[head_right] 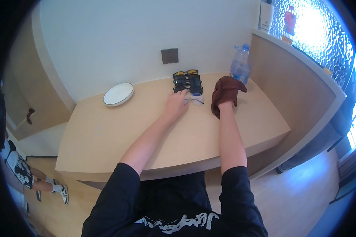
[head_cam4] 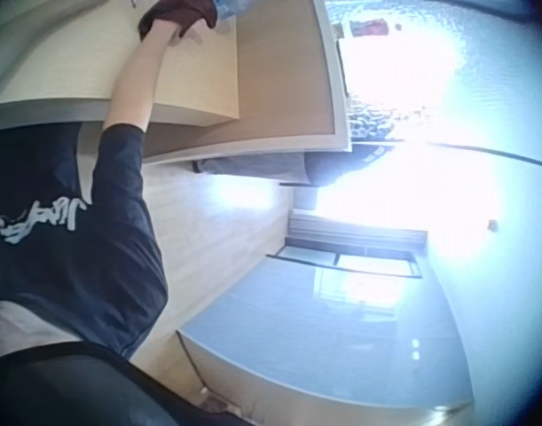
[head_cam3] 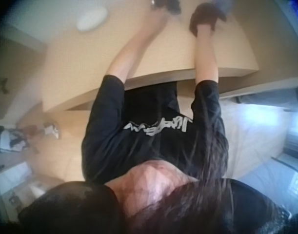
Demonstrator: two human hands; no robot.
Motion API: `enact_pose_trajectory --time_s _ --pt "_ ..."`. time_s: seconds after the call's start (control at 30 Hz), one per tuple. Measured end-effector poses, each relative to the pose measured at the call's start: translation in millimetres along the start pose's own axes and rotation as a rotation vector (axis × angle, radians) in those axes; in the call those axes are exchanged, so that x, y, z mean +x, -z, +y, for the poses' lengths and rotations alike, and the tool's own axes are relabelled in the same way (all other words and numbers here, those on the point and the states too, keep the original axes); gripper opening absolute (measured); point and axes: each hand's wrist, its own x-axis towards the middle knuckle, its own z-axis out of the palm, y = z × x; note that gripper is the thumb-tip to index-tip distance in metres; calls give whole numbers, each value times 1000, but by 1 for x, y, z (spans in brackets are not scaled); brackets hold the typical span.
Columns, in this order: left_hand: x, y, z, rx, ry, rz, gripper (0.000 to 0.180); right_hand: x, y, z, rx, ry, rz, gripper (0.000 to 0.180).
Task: The person wipes two pairs of sunglasses, a pair of eyeglasses, and a white plate with a brown cloth.
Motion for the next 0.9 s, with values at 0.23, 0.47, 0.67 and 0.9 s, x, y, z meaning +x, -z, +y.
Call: enact_pose_trajectory --time_s 0.23,0.47,0.67,0.9 --pt "-26 139 4 -159 -95 82 49 -39 -38 -126 798 -79 -148 26" --pt "-107 231 10 -149 -96 349 51 -165 -133 -191 -674 699 -106 24" --pt "-142 225 18 -191 -85 455 53 -199 -176 -123 -258 358 -172 18" --pt "-169 194 14 -496 128 448 71 -222 -180 -144 -15 325 -42 35"
